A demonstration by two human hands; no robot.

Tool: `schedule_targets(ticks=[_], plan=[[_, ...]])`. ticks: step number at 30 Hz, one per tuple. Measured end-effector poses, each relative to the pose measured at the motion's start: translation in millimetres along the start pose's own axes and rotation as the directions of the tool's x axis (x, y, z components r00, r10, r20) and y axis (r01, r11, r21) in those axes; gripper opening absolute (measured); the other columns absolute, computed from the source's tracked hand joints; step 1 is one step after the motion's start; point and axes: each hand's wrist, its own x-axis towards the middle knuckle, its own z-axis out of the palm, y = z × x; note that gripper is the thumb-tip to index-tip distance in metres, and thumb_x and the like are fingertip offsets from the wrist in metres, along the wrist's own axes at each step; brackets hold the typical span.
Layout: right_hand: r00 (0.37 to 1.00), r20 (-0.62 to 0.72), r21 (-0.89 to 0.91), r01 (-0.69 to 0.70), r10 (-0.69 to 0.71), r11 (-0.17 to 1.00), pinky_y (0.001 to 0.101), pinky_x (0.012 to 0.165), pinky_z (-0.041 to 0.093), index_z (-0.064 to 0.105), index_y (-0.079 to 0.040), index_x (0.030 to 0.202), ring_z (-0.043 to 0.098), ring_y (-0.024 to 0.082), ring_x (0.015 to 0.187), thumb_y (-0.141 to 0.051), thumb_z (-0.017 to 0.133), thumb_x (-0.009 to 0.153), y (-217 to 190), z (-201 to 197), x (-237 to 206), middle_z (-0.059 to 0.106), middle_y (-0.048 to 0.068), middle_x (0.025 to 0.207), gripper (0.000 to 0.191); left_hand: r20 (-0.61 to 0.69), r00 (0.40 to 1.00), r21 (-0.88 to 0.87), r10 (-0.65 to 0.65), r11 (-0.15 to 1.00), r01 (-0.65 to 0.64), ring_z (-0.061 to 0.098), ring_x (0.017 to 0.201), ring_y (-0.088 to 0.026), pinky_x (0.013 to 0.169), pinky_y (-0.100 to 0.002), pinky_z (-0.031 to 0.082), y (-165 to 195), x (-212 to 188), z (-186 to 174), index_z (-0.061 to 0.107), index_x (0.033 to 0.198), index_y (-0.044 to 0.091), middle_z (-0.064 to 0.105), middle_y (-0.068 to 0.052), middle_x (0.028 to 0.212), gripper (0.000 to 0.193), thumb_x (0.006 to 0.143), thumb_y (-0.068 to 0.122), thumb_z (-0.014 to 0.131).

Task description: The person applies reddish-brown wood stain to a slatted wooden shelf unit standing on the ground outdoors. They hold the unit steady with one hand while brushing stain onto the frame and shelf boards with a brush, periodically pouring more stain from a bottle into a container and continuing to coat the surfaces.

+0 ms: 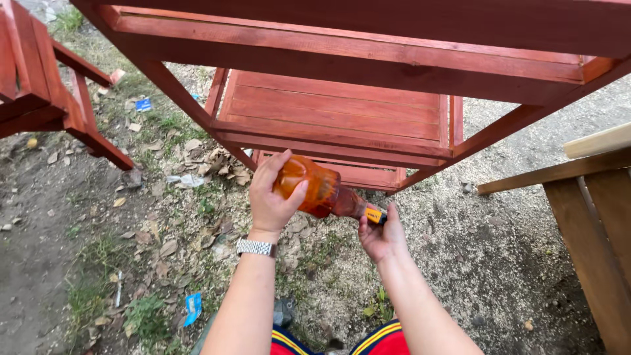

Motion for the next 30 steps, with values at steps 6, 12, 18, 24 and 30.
schedule_targets(ticks=[6,12,18,24,30], plan=[[0.997,0.056,0.027,0.042,-0.043,0.999,0.0206,0.057,0.058,0.063,0.003,0.117,0.064,0.015,0.064,-0.055,0.046,0.105,-11,21,-18,0.067,0.010,0.090,0.061,0.044,0.996,0.105,0.072,0.992,-0.076,0.064,0.126,-0.036,0.111,-0.045,0.048,24,12,-6,0.067,0.130,0.011,0.072,-0.014,0.124,0.055,0.080,0.028,0.078],[0.991,0.096,0.043,0.087,-0.091,0.995,0.0224,0.055,0.057,0.061,0.003,0.114,0.064,0.017,0.062,-0.052,0.047,0.105,-20,23,-25,0.064,0.011,0.088,0.058,0.042,0.992,0.093,0.120,0.988,-0.124,0.063,0.125,-0.036,0.112,-0.047,0.047,39,23,-8,0.067,0.130,0.010,0.071,-0.013,0.121,0.056,0.079,0.027,0.078],[0.991,0.099,0.071,0.087,-0.094,0.994,0.0229,0.055,0.056,0.062,0.002,0.112,0.063,0.017,0.062,-0.051,0.046,0.105,-24,18,-26,0.065,0.011,0.089,0.056,0.099,0.982,0.130,0.160,0.976,-0.172,0.063,0.125,-0.035,0.109,-0.046,0.048,59,31,-7,0.066,0.130,0.009,0.071,-0.012,0.121,0.057,0.078,0.028,0.079],[0.991,0.115,0.101,0.052,-0.064,0.994,0.0235,0.055,0.057,0.062,0.000,0.111,0.063,0.017,0.062,-0.052,0.047,0.104,-26,14,-19,0.065,0.009,0.087,0.055,0.068,0.985,0.133,0.159,0.977,-0.167,0.064,0.123,-0.035,0.108,-0.044,0.051,64,35,-4,0.067,0.129,0.010,0.071,-0.014,0.121,0.055,0.078,0.027,0.079],[0.988,0.138,0.140,0.049,-0.068,0.989,0.0233,0.053,0.057,0.063,0.000,0.109,0.062,0.017,0.060,-0.057,0.046,0.103,-33,11,-9,0.065,0.009,0.085,0.059,-0.020,0.949,-0.412,-0.314,0.868,0.278,0.068,0.112,-0.020,0.099,-0.034,0.057,22,32,3,0.064,0.136,0.006,0.068,-0.010,0.126,0.052,0.087,0.020,0.073]])
